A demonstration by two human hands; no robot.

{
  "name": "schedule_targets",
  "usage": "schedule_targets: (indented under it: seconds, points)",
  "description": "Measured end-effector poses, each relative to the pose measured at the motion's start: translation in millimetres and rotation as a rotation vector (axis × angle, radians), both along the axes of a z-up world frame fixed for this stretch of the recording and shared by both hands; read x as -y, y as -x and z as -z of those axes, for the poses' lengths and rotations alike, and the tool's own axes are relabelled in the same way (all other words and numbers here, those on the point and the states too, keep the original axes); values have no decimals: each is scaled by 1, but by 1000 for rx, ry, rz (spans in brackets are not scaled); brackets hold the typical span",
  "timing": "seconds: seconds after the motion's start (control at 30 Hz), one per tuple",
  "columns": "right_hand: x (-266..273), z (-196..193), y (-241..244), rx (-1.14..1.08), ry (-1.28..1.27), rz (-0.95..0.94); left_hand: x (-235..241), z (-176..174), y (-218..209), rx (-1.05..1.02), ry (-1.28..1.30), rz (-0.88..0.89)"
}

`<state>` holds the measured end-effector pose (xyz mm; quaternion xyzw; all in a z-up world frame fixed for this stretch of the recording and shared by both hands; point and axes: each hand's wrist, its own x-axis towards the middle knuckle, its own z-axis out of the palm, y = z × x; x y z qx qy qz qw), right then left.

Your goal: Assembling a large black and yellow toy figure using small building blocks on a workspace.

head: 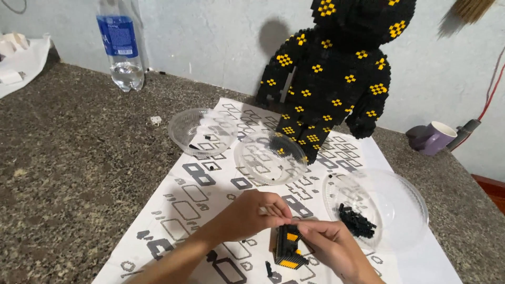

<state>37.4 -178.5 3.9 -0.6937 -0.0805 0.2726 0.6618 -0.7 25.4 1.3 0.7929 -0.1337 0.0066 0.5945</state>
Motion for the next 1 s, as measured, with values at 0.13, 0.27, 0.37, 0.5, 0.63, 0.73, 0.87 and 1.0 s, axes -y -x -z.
schedule_targets:
  seconds: [0.13,0.27,0.37,0.5,0.63,0.73,0.87,1.0]
  points:
    - [11,19,-10,39,15,1,0,1,-1,-12,-33,-14]
    - [6,12,-8,-2,-66,98,3,-5,3,-47,-34,-58]
    - [0,1,-2,-25,-12,180,8,-3,4,-89,-18,-93]
    - [3,2,-1,-6,-133,55,15,5,3,-161,-51,-91]
    - [24,4,-12,356,133,-267,15,9,0,-137,-114,-82]
    - [30,6,-11,249,-42,-377,14,6,2,-117,-144,-77]
    - [18,-1,3,293,17,-371,13,4,1,-149,-170,-90]
    - [22,15,-4,256,31,-219,10,2,0,-174,-184,-122]
